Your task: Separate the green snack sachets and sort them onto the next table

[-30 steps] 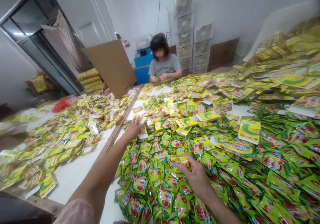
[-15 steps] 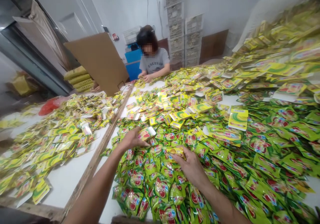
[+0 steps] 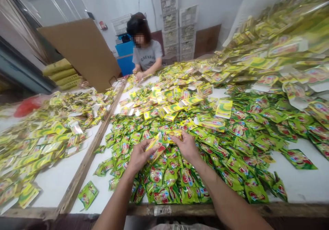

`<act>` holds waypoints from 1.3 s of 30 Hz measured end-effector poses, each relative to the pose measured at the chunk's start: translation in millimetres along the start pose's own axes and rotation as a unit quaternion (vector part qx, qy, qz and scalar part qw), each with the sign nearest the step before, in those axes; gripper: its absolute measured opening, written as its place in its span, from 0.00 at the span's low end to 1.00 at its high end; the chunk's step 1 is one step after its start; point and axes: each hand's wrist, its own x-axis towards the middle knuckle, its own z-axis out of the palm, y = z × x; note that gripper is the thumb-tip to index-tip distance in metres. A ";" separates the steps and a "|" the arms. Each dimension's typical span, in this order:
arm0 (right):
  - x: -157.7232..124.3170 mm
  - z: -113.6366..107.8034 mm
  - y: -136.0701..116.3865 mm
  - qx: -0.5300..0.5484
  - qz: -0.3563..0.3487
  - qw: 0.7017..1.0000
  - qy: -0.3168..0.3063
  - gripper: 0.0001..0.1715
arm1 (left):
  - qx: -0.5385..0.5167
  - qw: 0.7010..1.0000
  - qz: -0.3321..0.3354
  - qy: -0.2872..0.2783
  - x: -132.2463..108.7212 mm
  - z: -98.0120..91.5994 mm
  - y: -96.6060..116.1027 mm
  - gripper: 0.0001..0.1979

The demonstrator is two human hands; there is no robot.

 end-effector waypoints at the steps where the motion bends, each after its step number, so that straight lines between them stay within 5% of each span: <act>1: 0.9 -2.9 0.2 -0.022 -0.003 1.000 -0.018 0.15 | -0.022 1.000 -0.008 0.001 -1.8 0.6 2.0 0.16; 8: 4.9 -20.8 -0.8 -0.099 -0.046 0.982 -0.155 0.10 | -0.027 0.998 -0.026 -0.044 -9.9 -0.4 12.0 0.13; 12: 3.0 -14.7 -1.4 -0.094 -0.044 0.989 -0.108 0.10 | -0.005 0.996 -0.035 -0.081 -8.0 3.0 11.0 0.12; 22: -8.2 -5.6 -4.5 -0.012 -0.087 0.994 -0.058 0.14 | -0.197 0.977 -0.076 -0.007 -6.9 19.2 -3.6 0.15; 30: -18.5 7.6 -7.5 -0.007 -0.105 0.994 -0.009 0.09 | -0.235 0.969 -0.080 0.013 -7.4 22.3 -5.0 0.15; 35: -26.3 15.0 -9.0 0.007 -0.118 0.991 -0.056 0.11 | -0.254 0.964 -0.078 0.010 -8.3 25.2 -6.7 0.16; 39: -31.1 19.2 -15.1 -0.009 -0.134 0.991 -0.003 0.13 | -0.248 0.965 -0.080 0.028 -9.0 23.3 -8.4 0.17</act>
